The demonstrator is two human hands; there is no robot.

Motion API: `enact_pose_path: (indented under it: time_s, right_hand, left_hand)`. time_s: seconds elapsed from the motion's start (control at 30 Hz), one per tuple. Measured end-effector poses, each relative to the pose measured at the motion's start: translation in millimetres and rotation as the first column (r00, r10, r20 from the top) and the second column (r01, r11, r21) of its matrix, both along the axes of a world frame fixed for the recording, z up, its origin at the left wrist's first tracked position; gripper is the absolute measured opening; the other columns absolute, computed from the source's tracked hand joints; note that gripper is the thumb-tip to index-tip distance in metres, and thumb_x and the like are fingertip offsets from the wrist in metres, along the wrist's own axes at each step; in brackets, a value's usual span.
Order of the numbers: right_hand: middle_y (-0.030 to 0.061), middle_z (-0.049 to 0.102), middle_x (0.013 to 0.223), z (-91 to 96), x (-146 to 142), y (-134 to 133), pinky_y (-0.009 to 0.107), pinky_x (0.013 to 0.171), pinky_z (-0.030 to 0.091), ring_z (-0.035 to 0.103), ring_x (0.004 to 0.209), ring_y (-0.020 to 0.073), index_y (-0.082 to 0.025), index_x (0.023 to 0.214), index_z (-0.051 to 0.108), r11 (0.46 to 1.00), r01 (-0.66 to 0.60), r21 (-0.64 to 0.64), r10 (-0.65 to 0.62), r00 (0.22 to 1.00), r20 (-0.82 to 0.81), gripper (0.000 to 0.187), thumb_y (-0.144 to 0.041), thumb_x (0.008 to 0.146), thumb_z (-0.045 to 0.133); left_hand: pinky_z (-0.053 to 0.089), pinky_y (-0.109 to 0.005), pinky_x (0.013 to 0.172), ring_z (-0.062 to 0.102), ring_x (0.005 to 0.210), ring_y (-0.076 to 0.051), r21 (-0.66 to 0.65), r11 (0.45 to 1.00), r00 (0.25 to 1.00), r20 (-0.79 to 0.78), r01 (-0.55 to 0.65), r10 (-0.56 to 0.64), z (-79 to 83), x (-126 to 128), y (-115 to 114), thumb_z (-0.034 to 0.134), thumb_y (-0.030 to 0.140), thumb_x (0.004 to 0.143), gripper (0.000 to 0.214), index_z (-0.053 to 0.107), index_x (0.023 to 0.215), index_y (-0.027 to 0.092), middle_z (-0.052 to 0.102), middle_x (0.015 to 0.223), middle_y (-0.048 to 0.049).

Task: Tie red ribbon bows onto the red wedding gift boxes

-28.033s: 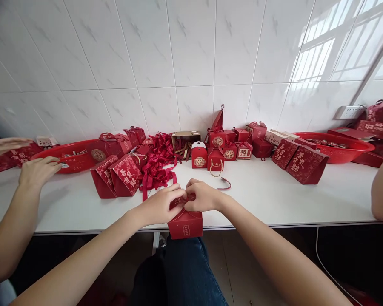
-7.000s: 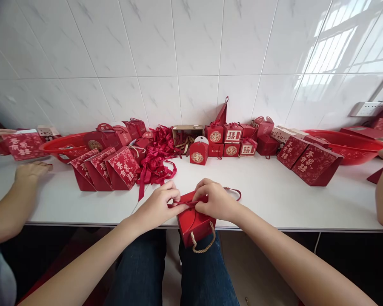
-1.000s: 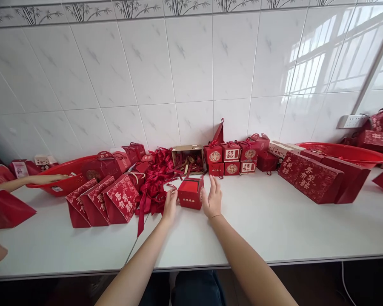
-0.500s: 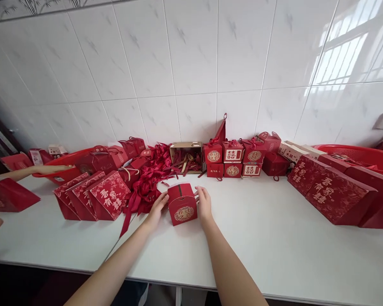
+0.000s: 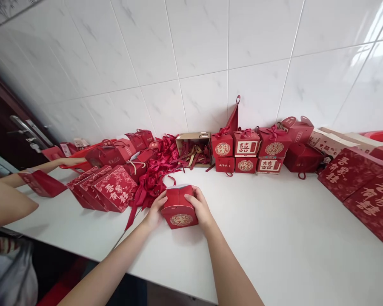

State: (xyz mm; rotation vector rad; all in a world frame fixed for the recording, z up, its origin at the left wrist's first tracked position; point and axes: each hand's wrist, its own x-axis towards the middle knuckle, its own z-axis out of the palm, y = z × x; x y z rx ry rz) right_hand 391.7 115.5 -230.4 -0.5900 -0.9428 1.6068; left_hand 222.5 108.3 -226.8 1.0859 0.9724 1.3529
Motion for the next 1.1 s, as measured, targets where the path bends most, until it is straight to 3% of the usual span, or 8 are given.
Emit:
enact_pose_path:
  time_s: [0.23,0.4,0.63,0.73,0.8,0.9,0.97,1.1]
  right_hand:
    - [-0.0003,0.066,0.098,0.8,-4,-16,0.031,0.08,0.048,0.061,0.088,0.0193,-0.024,0.097,0.056,0.996,0.057,0.062,-0.061,0.997,0.051,0.026,-0.035,0.076,0.067]
    - [0.0003,0.067,0.097,0.9,-5,-18,0.031,0.078,0.048,0.062,0.087,0.0204,-0.023,0.098,0.057,0.99,0.129,0.059,-0.134,0.988,0.082,0.03,-0.04,0.076,0.068]
    - [0.0008,0.068,0.101,-5.6,-15,-22,0.034,0.086,0.046,0.062,0.094,0.0215,-0.025,0.101,0.06,0.982,0.183,0.054,-0.185,0.983,0.018,0.034,-0.054,0.084,0.056]
    - [0.0016,0.068,0.104,-7.7,-16,-22,0.035,0.089,0.045,0.061,0.097,0.0219,-0.025,0.105,0.062,0.989,0.148,-0.001,-0.147,0.988,-0.053,0.035,-0.053,0.089,0.049]
    - [0.0025,0.068,0.104,-8.2,-15,-20,0.036,0.089,0.045,0.06,0.097,0.0224,-0.025,0.107,0.063,0.993,0.114,-0.033,-0.116,0.99,-0.077,0.036,-0.052,0.091,0.046]
    - [0.0045,0.069,0.102,-8.6,-14,-15,0.038,0.092,0.043,0.061,0.097,0.024,-0.023,0.101,0.067,0.993,0.083,-0.089,-0.091,0.991,-0.098,0.039,-0.054,0.089,0.048]
    - [0.0053,0.07,0.098,-9.5,-13,-10,0.039,0.093,0.043,0.061,0.096,0.0249,-0.022,0.094,0.069,0.985,0.1,-0.142,-0.114,0.989,-0.096,0.04,-0.057,0.086,0.051]
    - [0.0064,0.071,0.094,-11.2,-10,-3,0.04,0.094,0.042,0.062,0.098,0.0263,-0.02,0.086,0.07,0.952,0.22,-0.211,-0.235,0.971,-0.044,0.042,-0.059,0.082,0.056]
  left_hand:
    - [0.049,-0.038,0.087,0.064,0.097,-0.026,0.04,0.992,0.992,0.038,0.121,-0.122,-4.2,-3,4,0.065,0.04,0.078,0.036,0.064,0.105,0.016,0.07,0.101,-0.008]
    - [0.053,-0.043,0.085,0.061,0.101,-0.022,0.03,0.967,0.967,0.022,0.254,-0.254,-2.4,-9,4,0.057,0.037,0.09,0.035,0.057,0.118,0.015,0.06,0.118,-0.0085]
    - [0.05,-0.046,0.09,0.06,0.104,-0.024,-0.015,0.881,0.881,-0.007,0.473,-0.473,2.4,-24,23,0.059,0.039,0.088,0.037,0.058,0.117,0.015,0.06,0.119,-0.0092]
    - [0.042,-0.047,0.098,0.058,0.11,-0.029,-0.015,0.83,0.83,-0.01,0.558,-0.558,-0.2,-30,33,0.068,0.05,0.078,0.052,0.06,0.116,0.016,0.064,0.116,-0.011]
    - [0.038,-0.048,0.102,0.053,0.118,-0.033,0.001,0.805,0.805,0.004,0.594,-0.594,-3.4,-35,31,0.063,0.061,0.077,0.063,0.055,0.124,0.02,0.06,0.126,-0.0125]
    - [0.032,-0.049,0.108,0.04,0.133,-0.035,0.005,0.804,0.804,0.002,0.595,-0.595,-6.8,-42,19,0.056,0.063,0.08,0.07,0.041,0.139,0.029,0.044,0.146,-0.0106]
    - [0.027,-0.051,0.111,0.034,0.137,-0.035,-0.035,0.803,0.801,0.102,0.595,-0.589,-8.1,-47,12,0.046,0.068,0.083,0.072,0.032,0.144,0.033,0.04,0.149,-0.0093]
    - [0.021,-0.05,0.115,0.028,0.141,-0.033,-0.154,0.859,0.872,0.042,0.488,-0.488,-8.7,-53,11,0.045,0.066,0.084,0.065,0.037,0.141,0.035,0.041,0.149,-0.0057]
